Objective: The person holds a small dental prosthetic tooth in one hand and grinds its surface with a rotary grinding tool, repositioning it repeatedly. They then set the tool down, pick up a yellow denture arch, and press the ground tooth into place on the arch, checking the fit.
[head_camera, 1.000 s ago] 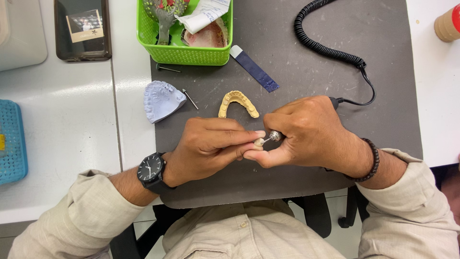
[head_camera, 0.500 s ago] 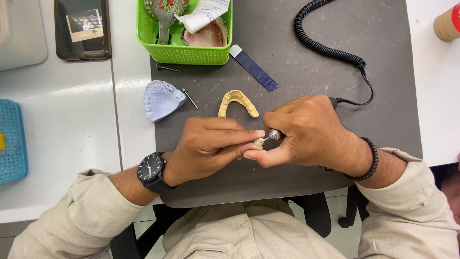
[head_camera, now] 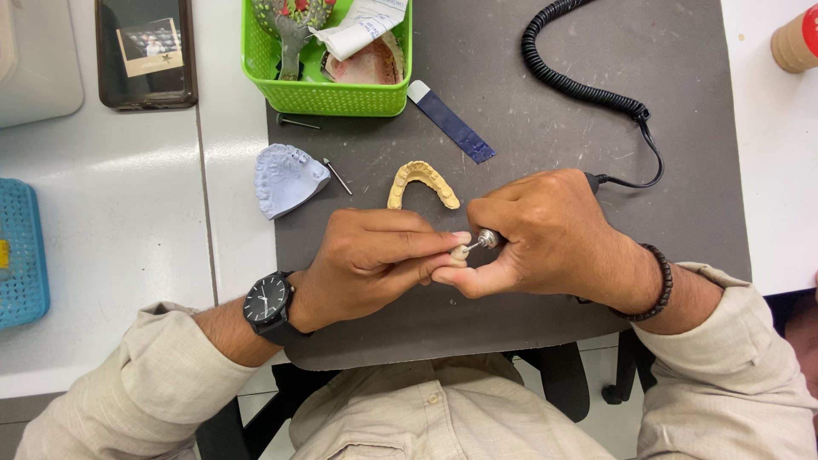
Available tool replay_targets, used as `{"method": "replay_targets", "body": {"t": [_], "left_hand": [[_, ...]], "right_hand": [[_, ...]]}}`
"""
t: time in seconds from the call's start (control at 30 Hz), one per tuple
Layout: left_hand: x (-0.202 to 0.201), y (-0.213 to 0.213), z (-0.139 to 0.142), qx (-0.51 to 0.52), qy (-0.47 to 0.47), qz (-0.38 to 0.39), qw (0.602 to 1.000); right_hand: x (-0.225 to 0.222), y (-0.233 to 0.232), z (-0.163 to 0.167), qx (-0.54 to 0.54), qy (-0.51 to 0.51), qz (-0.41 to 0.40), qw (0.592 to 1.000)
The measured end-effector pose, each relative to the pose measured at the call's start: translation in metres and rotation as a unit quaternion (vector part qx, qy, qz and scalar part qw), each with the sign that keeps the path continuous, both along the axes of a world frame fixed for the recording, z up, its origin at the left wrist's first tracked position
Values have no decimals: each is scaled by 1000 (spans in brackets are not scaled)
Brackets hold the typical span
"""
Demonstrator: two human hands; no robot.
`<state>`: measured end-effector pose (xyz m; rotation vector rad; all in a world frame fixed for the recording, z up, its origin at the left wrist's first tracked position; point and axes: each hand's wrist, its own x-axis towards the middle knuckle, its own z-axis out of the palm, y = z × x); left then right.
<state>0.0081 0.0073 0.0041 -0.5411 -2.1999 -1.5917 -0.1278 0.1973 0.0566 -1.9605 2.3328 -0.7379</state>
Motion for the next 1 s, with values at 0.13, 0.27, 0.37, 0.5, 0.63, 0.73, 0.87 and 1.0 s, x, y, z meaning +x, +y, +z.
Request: {"method": "replay_targets", "body": {"t": [0.13,0.27,0.37,0.5,0.63,0.73,0.87,1.0], "left_hand": [[0,0,0,1,2,-1,1000],[0,-1,0,2,0,0,1000],[0,0,0,-1,-1,3,1000],[0,0,0,2,2,-1,1000],[1,0,0,1,1,-1,1000],[0,0,0,-1,4,-3,1000],[0,0,0,-2,5,-2,1000],[0,0,0,-6,0,3,1000]], "right_hand": [[0,0,0,9,-6,1,1000],[0,0,0,4,-1,6,1000],[-1,0,0,5,2,7,1000],[0,0,1,-18,-1,-1,1000],[-1,-1,1,-8,-5,-1,1000],[0,0,1,-2,-3,1,1000],[0,0,1,-1,-4,2,1000],[0,0,0,8,-7,1,1000]]}}
